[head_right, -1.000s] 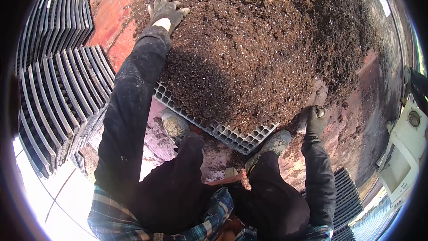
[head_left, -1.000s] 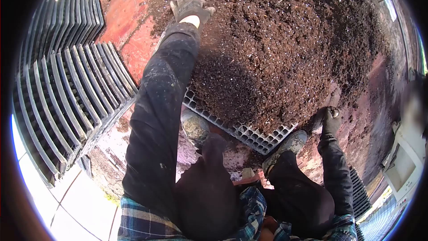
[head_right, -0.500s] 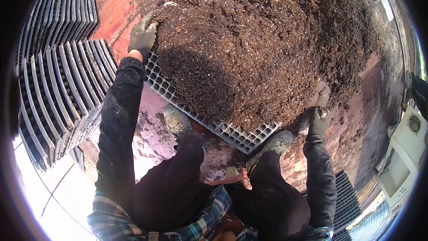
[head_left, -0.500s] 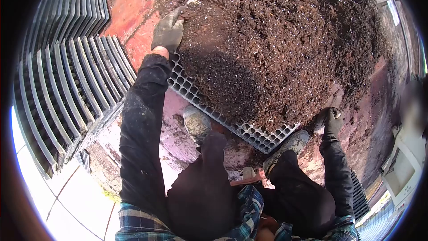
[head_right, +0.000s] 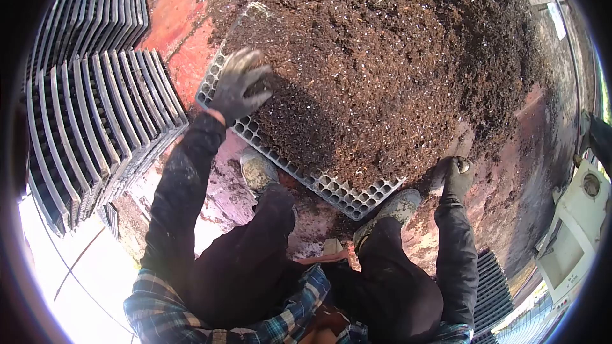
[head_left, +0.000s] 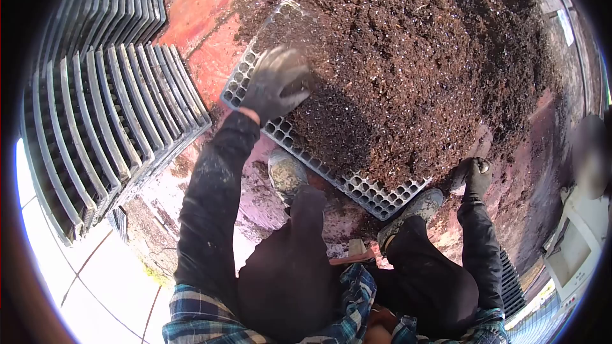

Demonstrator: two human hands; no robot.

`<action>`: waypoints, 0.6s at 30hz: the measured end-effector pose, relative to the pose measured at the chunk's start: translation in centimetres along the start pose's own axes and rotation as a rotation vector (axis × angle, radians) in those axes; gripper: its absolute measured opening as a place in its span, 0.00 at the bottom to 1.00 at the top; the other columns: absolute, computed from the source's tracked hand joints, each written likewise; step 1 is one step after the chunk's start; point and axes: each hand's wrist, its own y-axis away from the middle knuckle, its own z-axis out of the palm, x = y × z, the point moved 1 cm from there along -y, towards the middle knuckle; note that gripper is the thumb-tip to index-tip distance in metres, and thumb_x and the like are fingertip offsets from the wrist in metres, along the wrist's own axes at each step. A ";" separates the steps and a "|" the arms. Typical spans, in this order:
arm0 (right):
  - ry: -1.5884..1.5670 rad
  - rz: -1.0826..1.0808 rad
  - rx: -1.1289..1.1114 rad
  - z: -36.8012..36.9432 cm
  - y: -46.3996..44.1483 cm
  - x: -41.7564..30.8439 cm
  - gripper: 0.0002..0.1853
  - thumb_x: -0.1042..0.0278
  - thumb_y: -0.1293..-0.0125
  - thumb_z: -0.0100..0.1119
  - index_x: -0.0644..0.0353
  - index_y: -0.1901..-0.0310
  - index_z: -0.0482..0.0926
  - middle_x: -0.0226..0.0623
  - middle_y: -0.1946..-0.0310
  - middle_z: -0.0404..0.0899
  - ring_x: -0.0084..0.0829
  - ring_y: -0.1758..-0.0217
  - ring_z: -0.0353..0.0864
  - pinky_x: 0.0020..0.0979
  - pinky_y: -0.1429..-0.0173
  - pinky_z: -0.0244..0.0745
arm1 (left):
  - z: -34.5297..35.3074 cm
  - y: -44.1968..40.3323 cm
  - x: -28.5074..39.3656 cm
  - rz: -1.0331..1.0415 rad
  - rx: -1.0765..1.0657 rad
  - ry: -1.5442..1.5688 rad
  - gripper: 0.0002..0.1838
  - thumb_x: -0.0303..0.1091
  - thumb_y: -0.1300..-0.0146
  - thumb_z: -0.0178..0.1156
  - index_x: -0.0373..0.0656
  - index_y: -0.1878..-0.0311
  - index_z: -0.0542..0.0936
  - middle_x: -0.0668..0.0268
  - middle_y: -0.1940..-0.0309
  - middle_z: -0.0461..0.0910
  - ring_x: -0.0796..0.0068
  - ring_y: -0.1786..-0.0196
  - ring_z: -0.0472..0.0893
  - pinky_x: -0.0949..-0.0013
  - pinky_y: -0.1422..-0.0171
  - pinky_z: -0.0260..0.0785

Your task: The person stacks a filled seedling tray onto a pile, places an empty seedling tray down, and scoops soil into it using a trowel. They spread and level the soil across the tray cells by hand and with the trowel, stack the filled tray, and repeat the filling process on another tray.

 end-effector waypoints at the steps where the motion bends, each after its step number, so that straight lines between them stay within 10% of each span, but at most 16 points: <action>1: -0.004 0.001 -0.007 0.2 0.1 -0.2 0.14 0.57 0.43 0.63 0.58 0.62 0.79 0.32 0.68 0.80 0.26 0.66 0.77 0.29 0.57 0.72 | 1.7 2.9 -0.7 0.043 0.141 0.033 0.25 0.43 0.53 0.66 0.52 0.48 0.77 0.59 0.37 0.64 0.54 0.32 0.61 0.49 0.27 0.50; 11: -0.079 -0.042 0.015 0.4 -0.3 0.5 0.13 0.58 0.44 0.64 0.58 0.63 0.81 0.30 0.70 0.80 0.24 0.66 0.77 0.28 0.57 0.72 | 3.0 2.0 -7.7 -0.769 0.385 -0.123 0.30 0.51 0.37 0.50 0.47 0.35 0.66 0.49 0.33 0.58 0.50 0.29 0.54 0.51 0.26 0.43; 15: -0.034 -0.009 0.009 0.0 0.1 -0.9 0.12 0.60 0.44 0.65 0.59 0.64 0.80 0.29 0.71 0.80 0.23 0.67 0.76 0.27 0.58 0.72 | 3.1 -2.6 -5.9 -0.785 0.223 -0.061 0.33 0.57 0.36 0.46 0.48 0.32 0.62 0.50 0.31 0.56 0.51 0.27 0.51 0.52 0.25 0.39; 18: -0.051 0.035 -0.035 0.2 -0.2 -0.5 0.11 0.61 0.44 0.64 0.59 0.66 0.79 0.28 0.71 0.78 0.22 0.67 0.75 0.27 0.59 0.72 | 3.4 -2.1 -1.8 -0.355 0.243 0.016 0.32 0.55 0.37 0.48 0.49 0.34 0.65 0.50 0.32 0.57 0.51 0.28 0.52 0.48 0.26 0.38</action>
